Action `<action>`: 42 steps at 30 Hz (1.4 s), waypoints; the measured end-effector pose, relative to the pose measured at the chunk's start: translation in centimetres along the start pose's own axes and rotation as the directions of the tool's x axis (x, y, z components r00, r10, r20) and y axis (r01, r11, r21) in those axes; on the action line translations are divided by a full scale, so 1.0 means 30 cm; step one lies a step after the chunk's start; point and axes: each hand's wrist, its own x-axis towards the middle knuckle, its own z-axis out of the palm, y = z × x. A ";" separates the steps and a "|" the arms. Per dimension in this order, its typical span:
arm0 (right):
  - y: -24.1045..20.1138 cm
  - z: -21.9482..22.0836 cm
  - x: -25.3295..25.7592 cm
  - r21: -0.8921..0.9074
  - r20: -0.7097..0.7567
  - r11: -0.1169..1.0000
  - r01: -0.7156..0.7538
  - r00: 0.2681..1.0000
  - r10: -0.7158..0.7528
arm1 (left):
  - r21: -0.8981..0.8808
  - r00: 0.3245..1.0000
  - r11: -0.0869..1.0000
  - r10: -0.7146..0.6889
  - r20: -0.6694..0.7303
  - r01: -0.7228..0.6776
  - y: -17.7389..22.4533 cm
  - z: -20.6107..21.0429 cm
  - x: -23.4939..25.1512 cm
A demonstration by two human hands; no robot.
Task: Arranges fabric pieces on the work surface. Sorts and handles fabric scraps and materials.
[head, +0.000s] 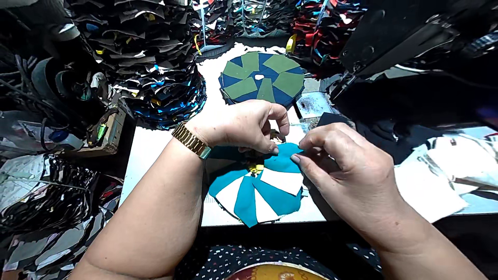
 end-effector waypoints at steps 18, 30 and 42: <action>-0.067 -0.010 -0.010 -0.141 0.305 0.979 0.148 0.947 -0.099 | 0.271 0.884 0.951 0.251 -0.394 -0.149 -0.033 0.001 0.025; -0.057 -0.063 -0.011 0.019 0.141 1.000 -0.014 0.990 0.011 | 0.208 0.716 0.927 0.374 -0.589 -0.313 -0.076 0.001 0.053; -0.097 0.019 -0.053 -0.101 0.207 0.990 -0.097 0.971 0.116 | 0.222 0.671 0.926 0.374 -0.640 -0.305 -0.073 0.013 0.061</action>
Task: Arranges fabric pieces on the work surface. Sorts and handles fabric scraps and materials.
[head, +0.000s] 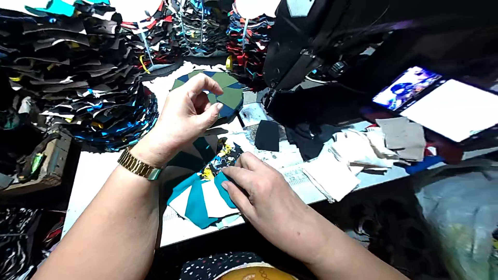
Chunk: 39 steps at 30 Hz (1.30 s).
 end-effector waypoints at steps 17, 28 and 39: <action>0.283 -0.396 -0.297 -0.154 0.000 0.978 -0.138 0.990 0.140 | -0.013 0.999 0.999 0.032 -0.020 -0.032 0.018 0.009 0.001; 0.231 -0.360 -0.276 -0.175 -0.025 0.983 -0.053 0.998 0.050 | 0.008 0.998 0.999 0.043 -0.035 -0.042 0.004 0.006 -0.003; 0.251 -0.335 -0.267 -0.141 -0.044 0.985 -0.102 0.994 0.097 | -0.011 0.997 0.997 0.071 -0.010 -0.071 0.027 0.015 -0.006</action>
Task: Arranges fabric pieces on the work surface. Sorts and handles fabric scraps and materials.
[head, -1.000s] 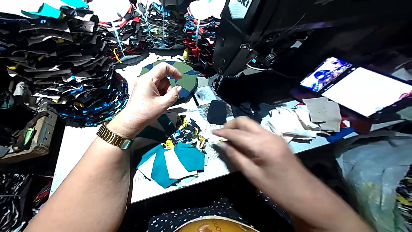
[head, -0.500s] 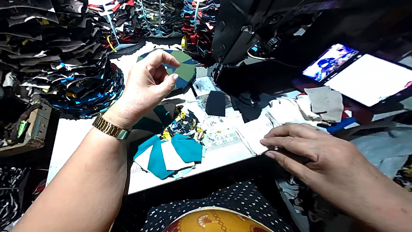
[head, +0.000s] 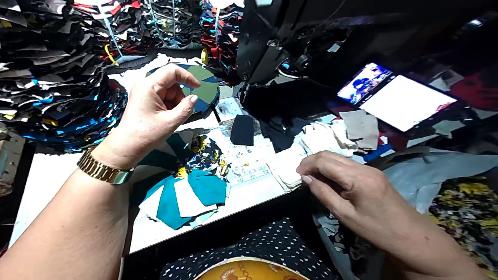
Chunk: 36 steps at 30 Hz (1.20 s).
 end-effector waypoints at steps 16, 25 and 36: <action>-0.020 -0.005 0.222 0.596 -0.035 0.787 -0.161 0.973 0.226 | -0.320 0.977 0.941 -0.041 0.207 0.107 0.070 0.026 -0.003; -0.197 0.069 0.322 0.759 -0.090 0.650 -0.039 0.982 0.163 | -0.577 0.865 0.771 0.070 0.498 0.270 0.121 0.034 -0.002; -0.294 0.224 0.224 0.777 -0.054 0.610 -0.157 0.948 0.313 | -0.212 0.663 0.899 -0.107 0.741 0.382 0.080 -0.060 -0.002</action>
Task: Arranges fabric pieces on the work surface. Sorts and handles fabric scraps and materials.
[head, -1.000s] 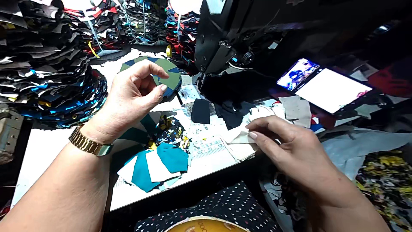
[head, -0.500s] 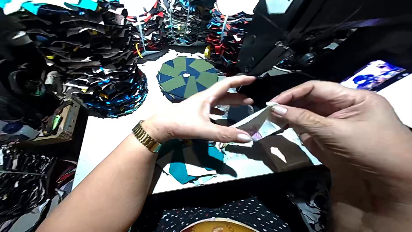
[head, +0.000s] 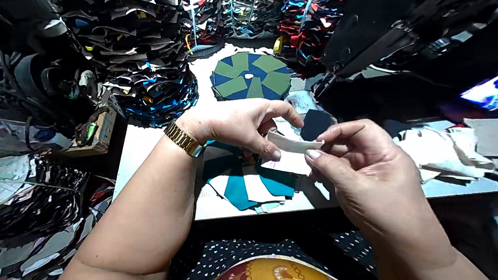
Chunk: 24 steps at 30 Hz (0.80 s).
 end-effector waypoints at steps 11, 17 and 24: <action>-0.004 -0.031 0.009 -0.020 -0.041 0.999 0.030 0.999 -0.031 | -0.034 0.961 0.976 0.207 -0.185 -0.217 -0.018 -0.009 0.008; 0.014 -0.010 -0.021 -0.223 0.017 0.971 -0.090 0.995 0.096 | 0.085 0.999 0.995 -0.043 -0.003 0.043 -0.003 0.000 -0.002; 0.044 -0.007 -0.014 -0.538 0.135 0.830 0.146 0.987 -0.086 | 0.302 0.974 0.928 -0.226 -0.015 0.220 0.029 0.023 0.013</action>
